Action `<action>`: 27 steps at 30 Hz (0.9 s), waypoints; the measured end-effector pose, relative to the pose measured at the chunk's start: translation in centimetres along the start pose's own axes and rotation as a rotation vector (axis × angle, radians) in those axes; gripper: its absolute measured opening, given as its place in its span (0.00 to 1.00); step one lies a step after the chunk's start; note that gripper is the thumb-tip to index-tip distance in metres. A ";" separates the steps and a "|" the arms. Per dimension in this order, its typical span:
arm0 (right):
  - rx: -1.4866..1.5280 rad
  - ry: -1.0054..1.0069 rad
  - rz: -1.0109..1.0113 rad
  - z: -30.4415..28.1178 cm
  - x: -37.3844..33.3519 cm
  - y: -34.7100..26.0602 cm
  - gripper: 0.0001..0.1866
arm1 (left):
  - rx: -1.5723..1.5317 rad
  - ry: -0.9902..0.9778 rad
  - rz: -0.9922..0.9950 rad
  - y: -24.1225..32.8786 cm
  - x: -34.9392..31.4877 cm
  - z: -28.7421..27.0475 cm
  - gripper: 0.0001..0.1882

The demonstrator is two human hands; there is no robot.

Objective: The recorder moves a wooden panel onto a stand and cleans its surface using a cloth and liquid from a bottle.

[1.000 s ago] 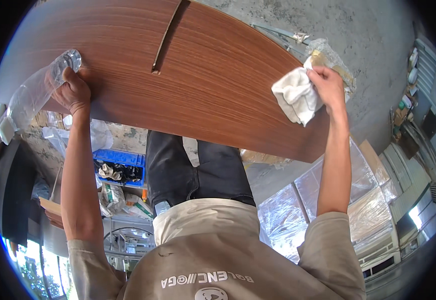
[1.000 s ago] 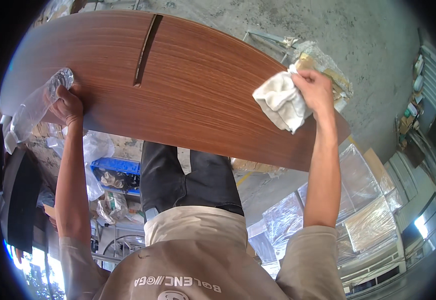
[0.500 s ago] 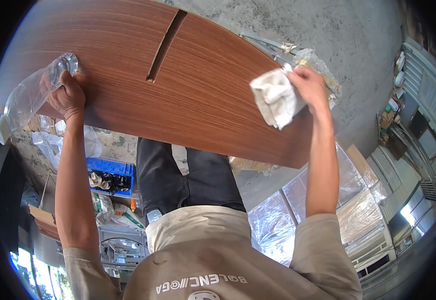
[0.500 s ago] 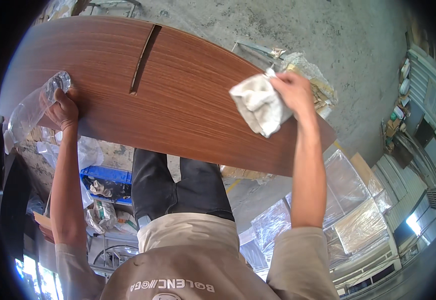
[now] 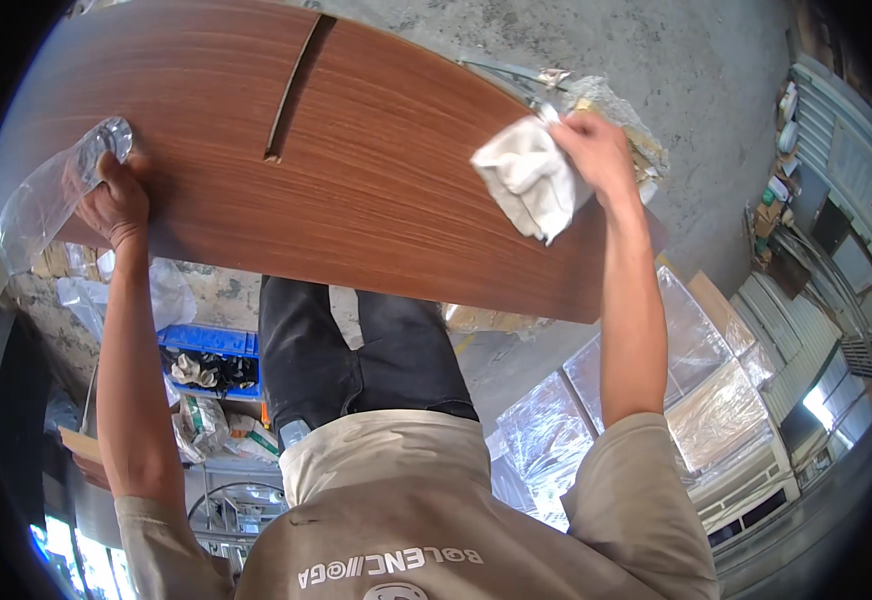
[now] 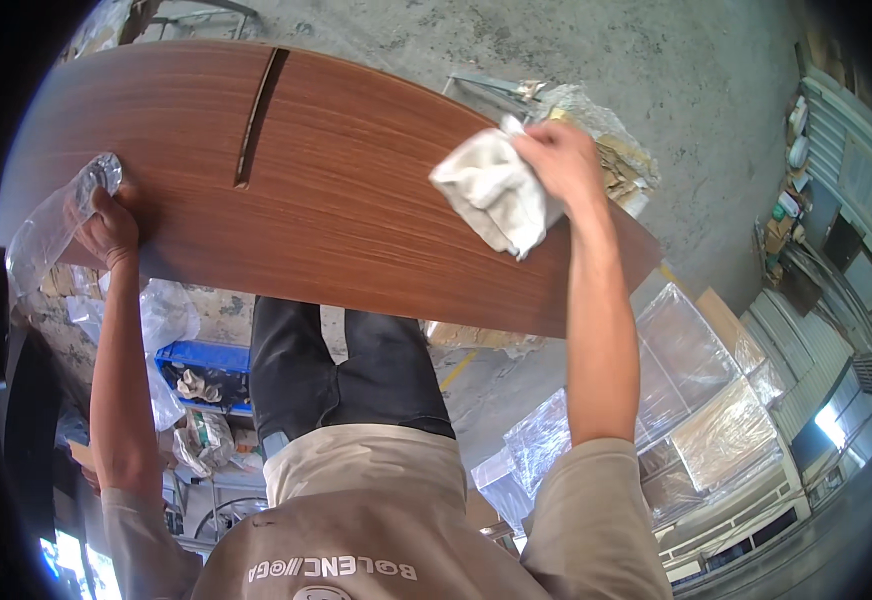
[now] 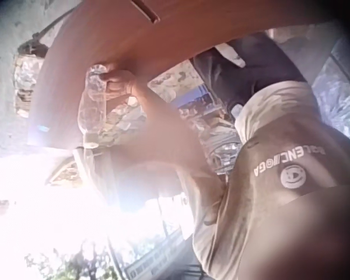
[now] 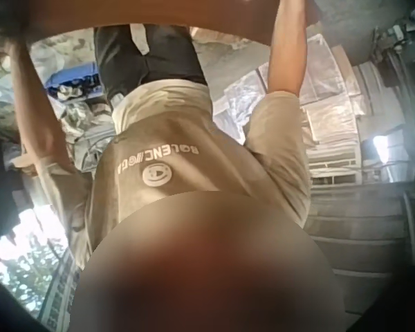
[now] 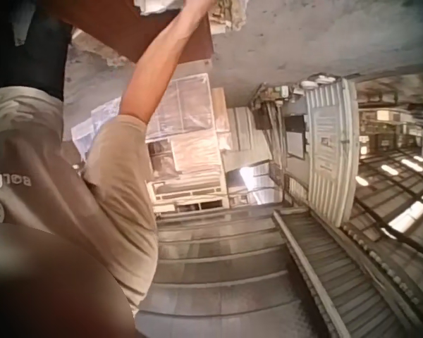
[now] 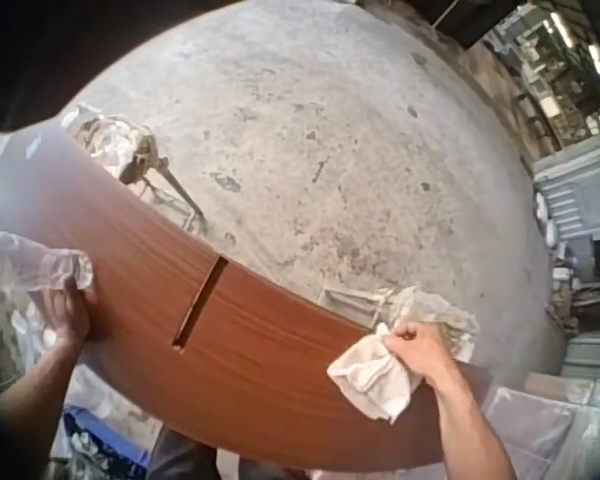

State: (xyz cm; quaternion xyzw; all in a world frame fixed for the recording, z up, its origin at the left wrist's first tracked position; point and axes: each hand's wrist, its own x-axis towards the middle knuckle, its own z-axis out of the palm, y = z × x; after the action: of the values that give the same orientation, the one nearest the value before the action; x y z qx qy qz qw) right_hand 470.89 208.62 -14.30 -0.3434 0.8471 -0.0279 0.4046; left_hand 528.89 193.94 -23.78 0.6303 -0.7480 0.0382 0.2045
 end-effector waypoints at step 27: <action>0.184 0.046 0.049 -3.8 -1.8 10.3 0.14 | 0.060 -0.101 -0.250 -3.1 0.0 1.8 0.43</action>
State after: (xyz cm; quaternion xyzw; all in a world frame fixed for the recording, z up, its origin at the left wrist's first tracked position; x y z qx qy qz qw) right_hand 463.24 216.65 -13.88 -0.2834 0.8581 -0.1035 0.4155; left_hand 531.37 192.76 -26.06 0.7255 -0.6715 0.0029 0.1506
